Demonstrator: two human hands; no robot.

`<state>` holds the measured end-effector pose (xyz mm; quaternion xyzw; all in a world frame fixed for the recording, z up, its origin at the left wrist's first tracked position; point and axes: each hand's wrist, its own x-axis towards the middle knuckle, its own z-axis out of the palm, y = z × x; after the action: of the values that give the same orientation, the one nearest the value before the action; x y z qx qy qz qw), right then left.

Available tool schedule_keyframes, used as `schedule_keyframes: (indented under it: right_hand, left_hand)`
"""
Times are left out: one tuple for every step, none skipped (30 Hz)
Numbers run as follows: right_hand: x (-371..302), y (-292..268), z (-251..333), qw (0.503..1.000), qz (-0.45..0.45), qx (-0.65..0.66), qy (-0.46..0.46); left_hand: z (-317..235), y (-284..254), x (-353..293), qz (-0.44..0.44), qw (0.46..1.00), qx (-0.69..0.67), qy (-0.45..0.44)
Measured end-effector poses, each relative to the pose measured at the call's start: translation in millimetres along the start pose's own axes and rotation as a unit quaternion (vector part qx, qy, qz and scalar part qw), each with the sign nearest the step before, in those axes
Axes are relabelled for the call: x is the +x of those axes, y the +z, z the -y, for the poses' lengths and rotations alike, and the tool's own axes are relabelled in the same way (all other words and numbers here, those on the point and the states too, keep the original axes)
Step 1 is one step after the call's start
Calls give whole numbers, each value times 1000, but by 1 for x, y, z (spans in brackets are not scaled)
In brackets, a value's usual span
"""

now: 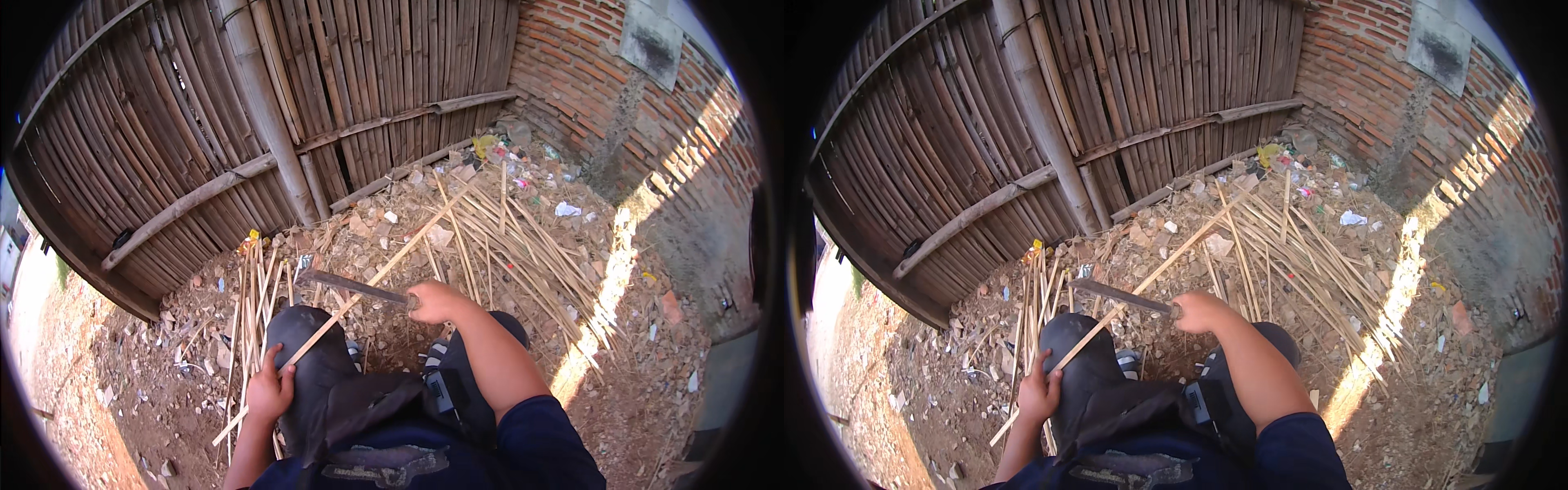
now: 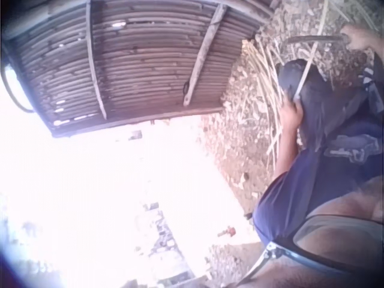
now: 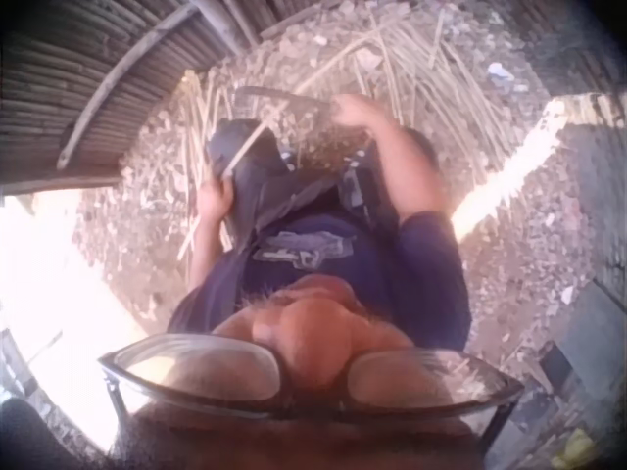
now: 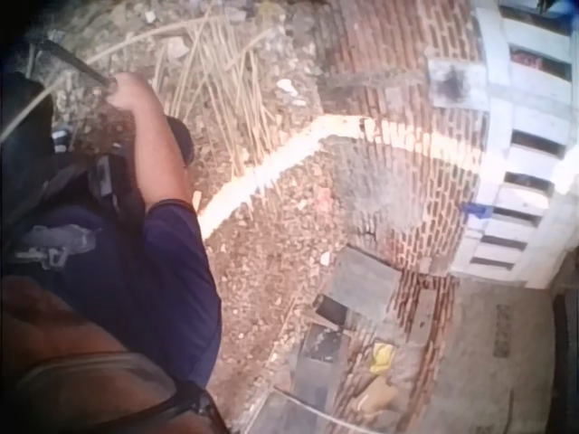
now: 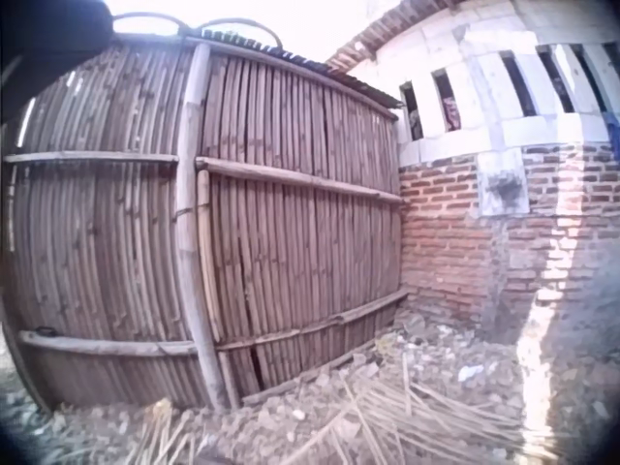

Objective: The person shaves a thin strip of bamboo by hand using a curved blade, holding the strip against their leg protected by a dark cloth while pulling the blade along the wood.

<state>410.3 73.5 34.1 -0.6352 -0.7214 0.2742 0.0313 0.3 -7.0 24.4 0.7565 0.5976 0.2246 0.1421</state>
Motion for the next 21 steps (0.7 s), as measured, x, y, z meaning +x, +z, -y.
schedule_keyframes:
  right_hand:
    - [2,-1,-13,999,-32,32,18]
    - [3,-6,-22,997,-61,35,44]
    - [3,-8,-29,996,-64,35,44]
    - [3,-9,-36,994,-67,44,77]
    - [2,-12,-37,990,-69,52,110]
    - [1,-8,-33,991,-67,21,113]
    - [-1,-3,-29,991,-69,20,114]
    - [-6,-1,-16,996,-48,11,77]
    - [-10,2,-5,999,-26,5,42]
    - [-10,4,4,1000,6,-15,21]
    - [-11,2,9,1000,9,-13,20]
    - [-11,-1,12,1000,18,-9,-3]
    - [-9,-1,15,999,28,-6,-28]
    - [-7,1,3,998,-11,20,-58]
    - [-3,3,-12,998,-14,21,-58]
    - [2,4,-25,999,-35,28,-3]
    - [4,-3,-26,997,-54,31,51]
    - [4,-9,-28,994,-38,51,93]
    - [3,-10,-27,994,-40,49,93]
    - [2,-7,-27,994,-52,25,88]
    - [-1,-4,-26,994,-64,1,84]
  left_hand:
    - [-1,1,0,0,1000,-10,-3]
    - [-4,-1,1,9,1000,-17,-11]
    - [-6,-2,2,8,1000,-17,-9]
    - [-8,-3,4,11,1000,-12,-6]
    - [-9,-3,5,14,1000,-7,-5]
    - [-7,-3,5,13,1000,-9,-4]
    - [-5,-2,5,9,1000,0,5]
    - [-3,-1,4,4,1000,7,12]
    - [-4,-1,4,7,1000,6,11]
    - [-5,-3,4,12,1000,10,2]
    - [-6,-6,4,17,1000,17,-7]
    - [-6,-7,4,22,1000,15,-14]
    - [-4,-5,2,24,999,17,-18]
    - [-2,-3,2,21,1000,0,-21]
    - [-3,-1,3,16,999,-18,-21]
    - [-4,-2,3,22,999,-16,-24]
    - [-6,-3,3,20,999,-17,-24]
    - [-9,-6,4,24,999,-7,-22]
    - [-10,-7,5,29,999,2,-20]
    - [-9,-6,5,28,999,1,-20]
    - [-7,-6,5,29,999,3,-17]
